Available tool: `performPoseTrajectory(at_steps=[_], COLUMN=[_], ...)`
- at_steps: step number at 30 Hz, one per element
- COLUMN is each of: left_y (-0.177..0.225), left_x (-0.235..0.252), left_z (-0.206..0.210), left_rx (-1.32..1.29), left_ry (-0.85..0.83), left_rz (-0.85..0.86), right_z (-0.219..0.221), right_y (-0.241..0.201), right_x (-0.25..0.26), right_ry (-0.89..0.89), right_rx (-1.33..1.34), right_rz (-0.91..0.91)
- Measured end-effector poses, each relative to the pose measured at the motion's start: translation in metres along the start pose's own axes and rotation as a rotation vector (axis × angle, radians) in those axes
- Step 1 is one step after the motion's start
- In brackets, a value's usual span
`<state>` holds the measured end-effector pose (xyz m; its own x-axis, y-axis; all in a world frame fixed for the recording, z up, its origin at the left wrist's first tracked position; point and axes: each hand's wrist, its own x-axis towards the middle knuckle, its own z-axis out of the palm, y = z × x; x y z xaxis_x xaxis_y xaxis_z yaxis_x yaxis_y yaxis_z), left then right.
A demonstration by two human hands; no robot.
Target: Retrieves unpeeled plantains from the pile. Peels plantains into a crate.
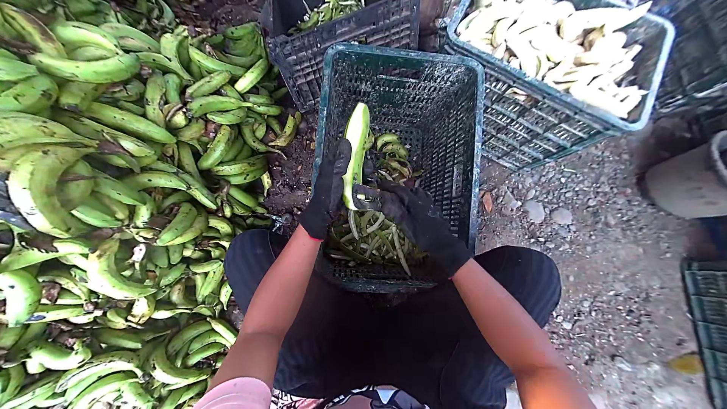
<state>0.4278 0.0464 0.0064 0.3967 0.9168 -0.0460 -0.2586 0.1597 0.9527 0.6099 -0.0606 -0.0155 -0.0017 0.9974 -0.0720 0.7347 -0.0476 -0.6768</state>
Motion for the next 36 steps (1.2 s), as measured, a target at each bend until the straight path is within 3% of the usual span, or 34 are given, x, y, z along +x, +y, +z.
performPoseTrajectory(at_steps=[6,9,12,16,21,24,27,29,33,36], left_y=[-0.014,-0.016,-0.023,-0.022,-0.025,-0.028,-0.025,-0.022,-0.015,-0.007], left_x=[0.001,-0.003,-0.008,-0.022,-0.027,-0.033,-0.028,-0.016,0.001,0.006], left_z=[-0.001,0.008,0.016,0.034,0.026,0.015,0.003,0.001,0.001,0.001], left_rx=[0.048,0.124,0.113,0.032,0.175,0.21,0.11,0.034,0.159,0.217], left_ry=[-0.036,0.039,0.021,-0.08,-0.133,-0.232,-0.208,-0.087,0.169,0.232], left_rz=[0.096,0.071,-0.03,-0.308,-0.315,-0.326,-0.229,-0.13,0.101,0.247], right_z=[0.001,0.003,0.004,-0.015,-0.029,-0.034,-0.04,-0.031,-0.003,0.003], right_y=[-0.005,-0.005,0.004,0.024,0.024,0.048,0.042,0.026,-0.001,-0.004], right_x=[0.006,0.016,0.03,0.042,0.036,0.039,0.034,0.026,0.008,0.001], right_ry=[0.012,0.06,0.148,0.274,0.267,0.383,0.358,0.288,0.096,0.097], right_rx=[0.04,0.042,0.007,0.002,-0.017,0.081,0.11,0.074,-0.037,-0.071], right_rz=[0.115,0.192,0.3,0.397,0.403,0.383,0.269,0.171,0.108,0.041])
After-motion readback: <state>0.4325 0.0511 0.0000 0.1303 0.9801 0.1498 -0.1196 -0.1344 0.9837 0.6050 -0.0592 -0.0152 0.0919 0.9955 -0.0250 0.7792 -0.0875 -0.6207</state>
